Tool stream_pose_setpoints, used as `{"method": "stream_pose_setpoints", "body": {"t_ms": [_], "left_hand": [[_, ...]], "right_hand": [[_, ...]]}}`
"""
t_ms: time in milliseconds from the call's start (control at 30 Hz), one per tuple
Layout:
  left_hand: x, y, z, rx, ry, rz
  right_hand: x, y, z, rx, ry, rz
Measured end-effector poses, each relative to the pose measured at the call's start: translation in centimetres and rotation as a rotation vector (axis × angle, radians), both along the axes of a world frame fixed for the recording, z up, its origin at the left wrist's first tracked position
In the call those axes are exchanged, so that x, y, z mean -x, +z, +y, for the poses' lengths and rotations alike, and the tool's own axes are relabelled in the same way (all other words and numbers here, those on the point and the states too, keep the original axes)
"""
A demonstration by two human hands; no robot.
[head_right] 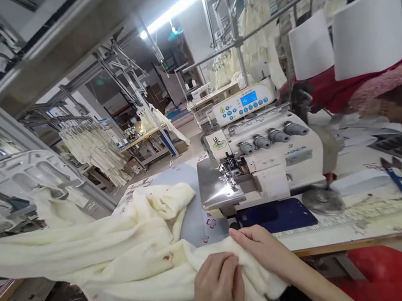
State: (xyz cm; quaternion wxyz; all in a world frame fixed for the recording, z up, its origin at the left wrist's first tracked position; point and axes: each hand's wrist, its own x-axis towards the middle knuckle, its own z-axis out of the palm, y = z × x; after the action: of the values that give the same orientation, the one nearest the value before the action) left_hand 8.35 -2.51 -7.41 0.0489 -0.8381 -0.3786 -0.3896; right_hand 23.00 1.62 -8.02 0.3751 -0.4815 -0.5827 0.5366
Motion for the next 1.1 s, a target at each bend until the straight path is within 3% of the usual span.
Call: {"method": "stream_pose_setpoints", "body": {"t_ms": [100, 200, 267, 367, 567, 700, 900, 967, 1100], "left_hand": [[1.5, 1.5, 0.2, 0.202, -0.049, -0.145], [3.3, 3.5, 0.1, 0.432, 0.057, -0.335], [4.0, 4.3, -0.1, 0.491, 0.124, -0.422], [3.8, 4.6, 0.2, 0.51, 0.145, -0.477], [2.1, 5.2, 2.5, 0.46, 0.2, -0.442], [1.4, 6.0, 3.9, 0.56, 0.164, -0.462], [0.2, 6.4, 5.4, 0.609, 0.053, -0.004], [0.2, 6.9, 6.1, 0.593, 0.042, 0.019], [1.2, 8.5, 7.3, 0.5, -0.001, -0.097]], "right_hand": [[-0.8, 0.3, -0.7, 0.037, 0.038, 0.013], [-1.4, 1.0, -1.3, 0.038, 0.136, 0.041], [-1.6, 1.4, -1.7, 0.015, 0.225, 0.053], [-1.6, 1.8, -2.2, -0.043, 0.271, 0.026], [-2.2, 1.4, -2.6, -0.088, 0.199, -0.003], [-2.9, 1.0, -1.6, -0.169, 0.097, -0.172], [-3.8, 1.8, 0.7, -0.319, 0.067, -0.21], [-3.7, 2.0, 1.3, -0.345, -0.004, -0.215], [-2.9, 1.7, 1.9, -0.178, -0.046, -0.155]]}}
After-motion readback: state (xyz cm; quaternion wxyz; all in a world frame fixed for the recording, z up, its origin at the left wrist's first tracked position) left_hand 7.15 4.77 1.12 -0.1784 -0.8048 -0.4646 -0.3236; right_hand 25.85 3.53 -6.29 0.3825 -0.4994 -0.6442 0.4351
